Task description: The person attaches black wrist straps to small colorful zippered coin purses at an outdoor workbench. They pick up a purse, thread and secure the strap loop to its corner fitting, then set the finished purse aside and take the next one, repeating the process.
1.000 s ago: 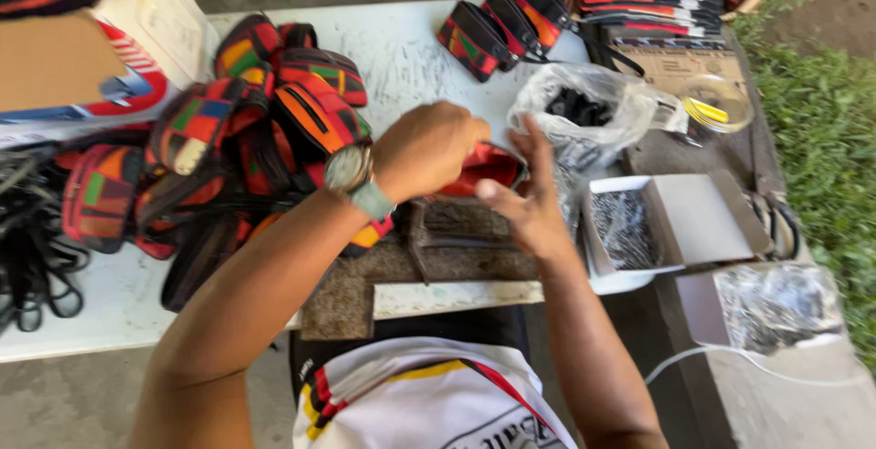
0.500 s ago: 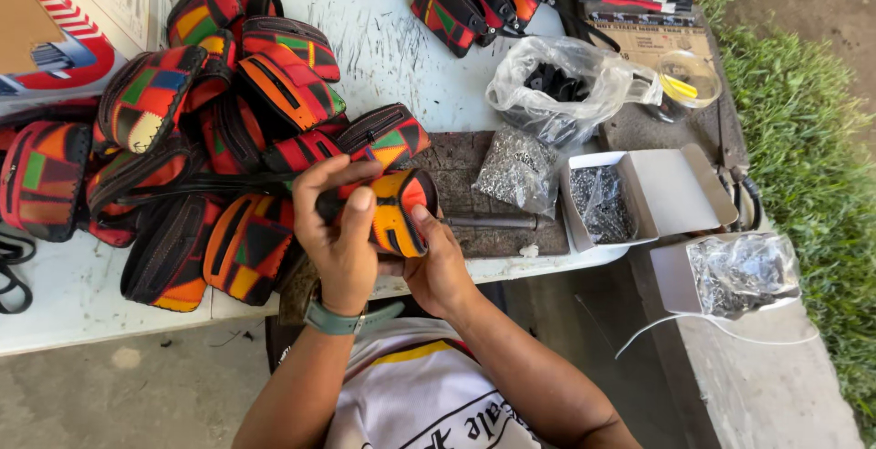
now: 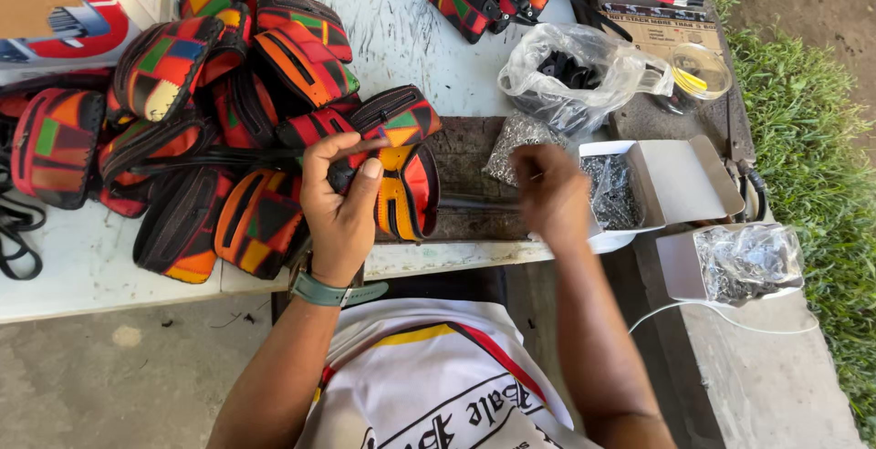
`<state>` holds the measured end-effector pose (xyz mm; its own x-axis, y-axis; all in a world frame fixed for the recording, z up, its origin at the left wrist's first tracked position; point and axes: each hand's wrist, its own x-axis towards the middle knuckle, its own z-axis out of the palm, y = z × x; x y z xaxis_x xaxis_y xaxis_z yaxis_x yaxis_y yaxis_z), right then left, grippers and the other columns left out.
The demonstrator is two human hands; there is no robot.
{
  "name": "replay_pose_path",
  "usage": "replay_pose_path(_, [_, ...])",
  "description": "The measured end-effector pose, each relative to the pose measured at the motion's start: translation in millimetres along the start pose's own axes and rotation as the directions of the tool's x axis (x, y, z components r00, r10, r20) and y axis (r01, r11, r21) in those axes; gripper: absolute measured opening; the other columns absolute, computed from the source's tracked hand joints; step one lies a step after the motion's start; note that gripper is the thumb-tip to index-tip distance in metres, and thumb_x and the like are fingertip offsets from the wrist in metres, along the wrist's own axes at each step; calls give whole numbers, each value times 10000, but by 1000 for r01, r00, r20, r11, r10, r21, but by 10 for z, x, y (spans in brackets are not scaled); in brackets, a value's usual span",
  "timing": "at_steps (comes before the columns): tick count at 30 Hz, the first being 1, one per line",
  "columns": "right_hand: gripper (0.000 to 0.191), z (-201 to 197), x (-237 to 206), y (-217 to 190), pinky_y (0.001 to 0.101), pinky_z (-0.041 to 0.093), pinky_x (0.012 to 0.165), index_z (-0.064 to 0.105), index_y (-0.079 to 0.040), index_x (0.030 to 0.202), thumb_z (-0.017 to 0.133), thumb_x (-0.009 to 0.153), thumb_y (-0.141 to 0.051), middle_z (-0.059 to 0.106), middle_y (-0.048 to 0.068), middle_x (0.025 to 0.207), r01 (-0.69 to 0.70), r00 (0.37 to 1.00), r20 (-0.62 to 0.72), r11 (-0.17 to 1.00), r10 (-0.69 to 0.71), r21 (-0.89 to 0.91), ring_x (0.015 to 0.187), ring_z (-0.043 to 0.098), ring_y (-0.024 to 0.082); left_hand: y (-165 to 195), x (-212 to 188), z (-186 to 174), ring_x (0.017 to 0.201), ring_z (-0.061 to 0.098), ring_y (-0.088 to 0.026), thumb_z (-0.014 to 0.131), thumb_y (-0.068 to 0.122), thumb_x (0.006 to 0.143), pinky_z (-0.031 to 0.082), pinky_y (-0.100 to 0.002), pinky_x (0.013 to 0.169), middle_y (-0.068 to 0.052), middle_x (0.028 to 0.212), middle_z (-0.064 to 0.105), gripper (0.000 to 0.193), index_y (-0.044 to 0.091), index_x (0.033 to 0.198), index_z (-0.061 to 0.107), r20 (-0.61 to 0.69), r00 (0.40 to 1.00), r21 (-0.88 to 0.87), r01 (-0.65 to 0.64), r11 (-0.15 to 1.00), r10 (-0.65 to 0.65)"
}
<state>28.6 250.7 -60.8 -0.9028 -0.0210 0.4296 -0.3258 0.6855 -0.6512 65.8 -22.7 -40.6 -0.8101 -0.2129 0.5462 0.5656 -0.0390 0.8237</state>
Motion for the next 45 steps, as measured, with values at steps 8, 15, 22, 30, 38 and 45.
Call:
replay_pose_path(8, [148, -155, 746, 340, 479, 584, 774, 769, -109, 945, 723, 898, -243, 752, 154, 957, 81, 931, 337, 823, 139, -562, 819, 730, 372, -27, 167, 208, 1096, 636, -130, 663, 95, 1042, 520, -285, 992, -100, 1201, 683, 289, -2, 1288, 547, -47, 999, -2, -19, 1000, 19])
replay_pose_path(15, [178, -223, 653, 469, 474, 578, 766, 740, -62, 955, 719, 929, -237, 754, 160, 952, 89, 932, 350, 875, 96, -476, 820, 722, 356, -129, 176, 266, 1119, 639, -129, 675, 93, 1045, 522, -283, 1008, -93, 1210, 683, 302, -1, 1304, 552, 10, 1000, 14, -18, 1000, 18])
replay_pose_path(22, [64, -335, 437, 92, 296, 615, 685, 721, -58, 998, 673, 975, -21, 756, 96, 902, -29, 971, 233, 951, -46, 308, 754, 713, 175, -103, 185, 423, 1098, 665, -144, 691, 73, 1041, 538, -289, 983, -115, 1211, 711, 310, 10, 1311, 553, 16, 998, 44, -62, 997, 62])
replay_pose_path(30, [263, 297, 170, -225, 287, 595, 853, 546, -55, 1106, 742, 951, 28, 690, 57, 1030, -256, 962, 259, 37, -88, 966, 965, 699, 142, -104, 189, 721, 991, 697, -137, 703, 88, 1014, 577, -283, 866, -124, 1183, 740, 372, 23, 1330, 518, 97, 995, -7, -15, 1000, 16])
replay_pose_path(38, [323, 308, 94, -71, 268, 577, 828, 488, -95, 1054, 754, 946, 54, 719, 94, 1020, -165, 979, 178, 129, -101, 978, 933, 698, 133, -138, 138, 725, 1053, 727, -238, 740, 88, 995, 582, -343, 929, -137, 1188, 728, 399, 19, 1315, 513, 91, 979, 168, -198, 966, 185])
replay_pose_path(45, [429, 330, -62, -63, 273, 580, 881, 516, -78, 1131, 721, 829, 148, 712, 79, 1079, -215, 977, 210, 192, 48, 958, 1003, 701, 132, -150, 176, 686, 1103, 721, -310, 774, 63, 975, 578, -375, 957, -146, 1203, 710, 382, 23, 1280, 549, 134, 950, 322, -310, 894, 281])
